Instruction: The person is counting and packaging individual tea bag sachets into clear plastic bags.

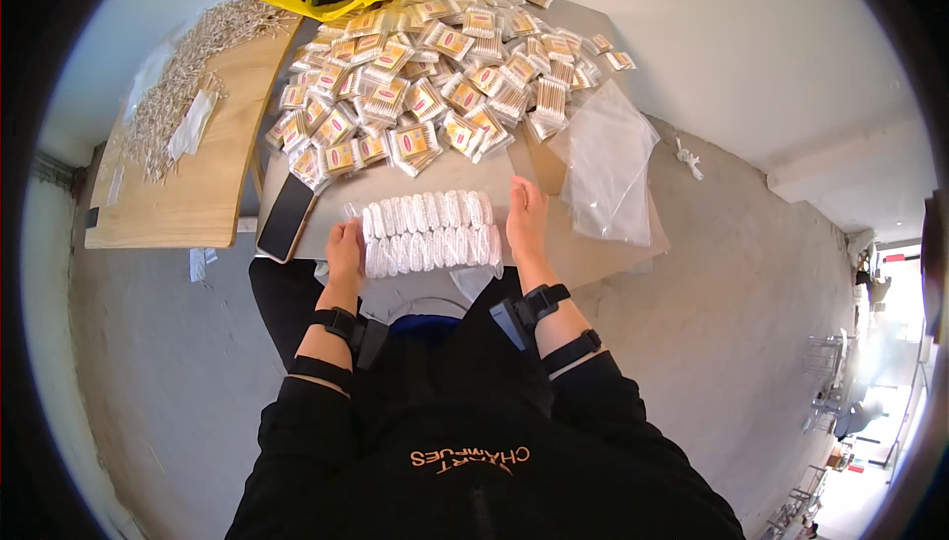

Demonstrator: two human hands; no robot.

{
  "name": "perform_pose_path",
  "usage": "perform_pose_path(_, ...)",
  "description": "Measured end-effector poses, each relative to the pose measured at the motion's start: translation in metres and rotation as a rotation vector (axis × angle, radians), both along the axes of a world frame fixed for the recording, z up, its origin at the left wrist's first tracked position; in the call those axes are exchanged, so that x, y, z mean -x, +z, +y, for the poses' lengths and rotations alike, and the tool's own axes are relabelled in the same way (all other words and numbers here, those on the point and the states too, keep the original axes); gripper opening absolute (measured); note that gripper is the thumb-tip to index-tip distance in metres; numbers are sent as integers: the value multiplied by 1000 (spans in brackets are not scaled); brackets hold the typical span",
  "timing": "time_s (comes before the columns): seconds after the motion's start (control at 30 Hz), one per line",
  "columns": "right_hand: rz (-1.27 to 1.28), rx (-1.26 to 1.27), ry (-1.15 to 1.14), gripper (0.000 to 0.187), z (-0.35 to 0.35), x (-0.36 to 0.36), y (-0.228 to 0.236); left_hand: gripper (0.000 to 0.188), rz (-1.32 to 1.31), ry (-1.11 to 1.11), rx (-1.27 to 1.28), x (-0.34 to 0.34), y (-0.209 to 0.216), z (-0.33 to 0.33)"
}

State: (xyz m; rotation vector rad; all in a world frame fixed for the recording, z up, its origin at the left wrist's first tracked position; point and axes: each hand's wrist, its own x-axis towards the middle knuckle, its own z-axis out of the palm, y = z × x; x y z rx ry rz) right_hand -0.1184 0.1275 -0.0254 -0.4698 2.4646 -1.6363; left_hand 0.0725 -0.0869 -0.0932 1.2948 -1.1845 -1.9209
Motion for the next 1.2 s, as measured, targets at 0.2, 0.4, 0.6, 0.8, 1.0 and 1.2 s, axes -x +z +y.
perform_pose_path(0.2,140,-104,41,29,8,-30,2,15,120,5,-130,5,18,8)
perform_pose_path(0.4,64,-107,84,37,12,-27,-3,17,103,-20,-87,2,6,7)
perform_pose_path(0.6,207,-234,96,43,11,-31,1,18,134,-31,-55,1,1,9)
perform_pose_path(0.8,377,-327,175,42,4,-33,11,18,102,-5,-15,0,-5,9)
perform_pose_path(1.0,451,-306,207,43,1,-37,20,19,55,-86,9,-4,-14,4)
perform_pose_path(1.2,403,-365,202,46,-4,-41,19,20,81,-17,11,2,3,14)
